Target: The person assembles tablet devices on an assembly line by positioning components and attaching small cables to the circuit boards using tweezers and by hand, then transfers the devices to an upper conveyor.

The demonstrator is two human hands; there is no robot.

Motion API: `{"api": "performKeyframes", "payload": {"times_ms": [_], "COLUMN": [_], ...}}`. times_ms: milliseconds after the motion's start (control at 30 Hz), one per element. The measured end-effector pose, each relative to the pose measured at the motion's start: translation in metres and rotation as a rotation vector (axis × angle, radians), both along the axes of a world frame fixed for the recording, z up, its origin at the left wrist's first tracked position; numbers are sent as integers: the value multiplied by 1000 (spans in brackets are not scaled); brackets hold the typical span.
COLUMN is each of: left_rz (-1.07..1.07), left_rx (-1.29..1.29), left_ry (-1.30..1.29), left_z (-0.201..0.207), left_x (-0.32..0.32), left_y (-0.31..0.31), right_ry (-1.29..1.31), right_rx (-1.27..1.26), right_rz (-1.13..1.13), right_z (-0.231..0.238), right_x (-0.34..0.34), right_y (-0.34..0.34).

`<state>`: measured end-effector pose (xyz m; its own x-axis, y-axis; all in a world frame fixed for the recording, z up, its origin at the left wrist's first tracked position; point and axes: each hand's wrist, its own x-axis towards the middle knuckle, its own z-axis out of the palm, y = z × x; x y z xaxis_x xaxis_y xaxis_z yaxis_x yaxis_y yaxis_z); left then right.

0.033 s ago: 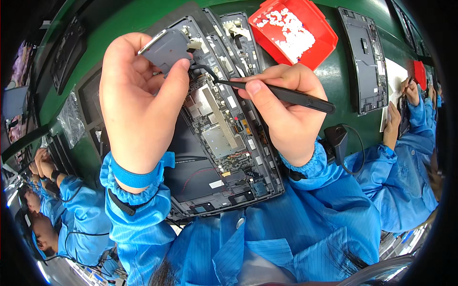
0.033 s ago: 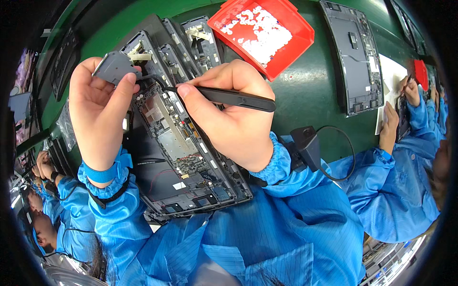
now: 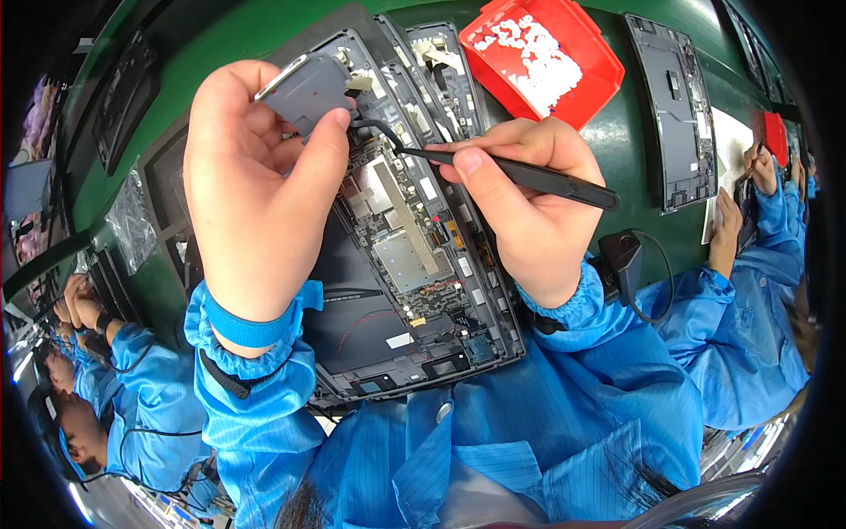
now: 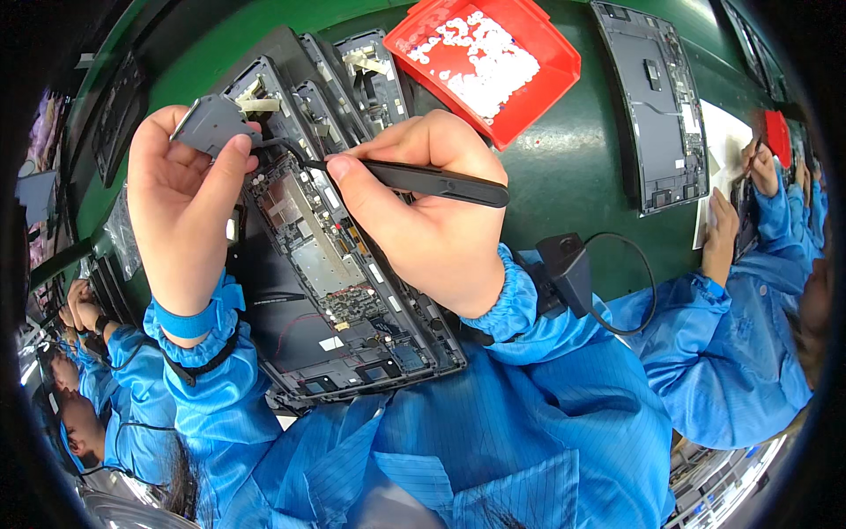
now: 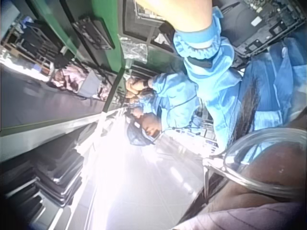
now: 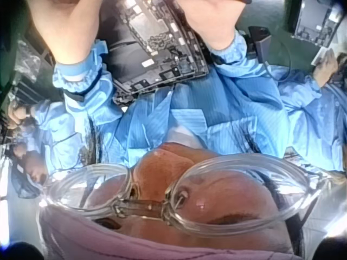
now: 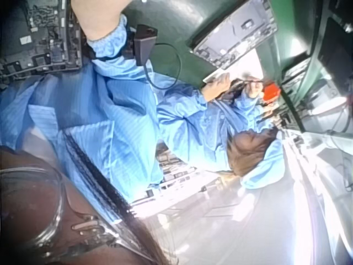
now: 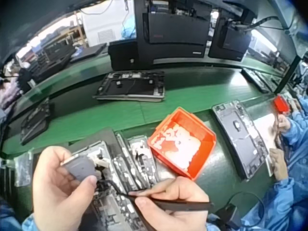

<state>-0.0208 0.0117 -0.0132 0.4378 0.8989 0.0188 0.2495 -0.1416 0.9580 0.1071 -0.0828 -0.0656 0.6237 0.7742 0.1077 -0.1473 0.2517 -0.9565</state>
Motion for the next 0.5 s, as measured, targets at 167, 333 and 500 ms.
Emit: {"api": "performKeyframes", "payload": {"times_ms": [167,333,500], "left_rz": [1,17,14], "left_rx": [7,55,69], "left_ry": [24,46,75], "left_z": [-1,-6,-7], "left_x": [-1,-2,-2], "left_y": [-1,-1,1], "right_ry": [-125,-285,-420], "right_rx": [34,205,232], "right_rz": [0,-39,-37], "right_z": [-1,-11,-11], "right_x": [-2,-5,-5], "right_y": [-1,2,1]}}
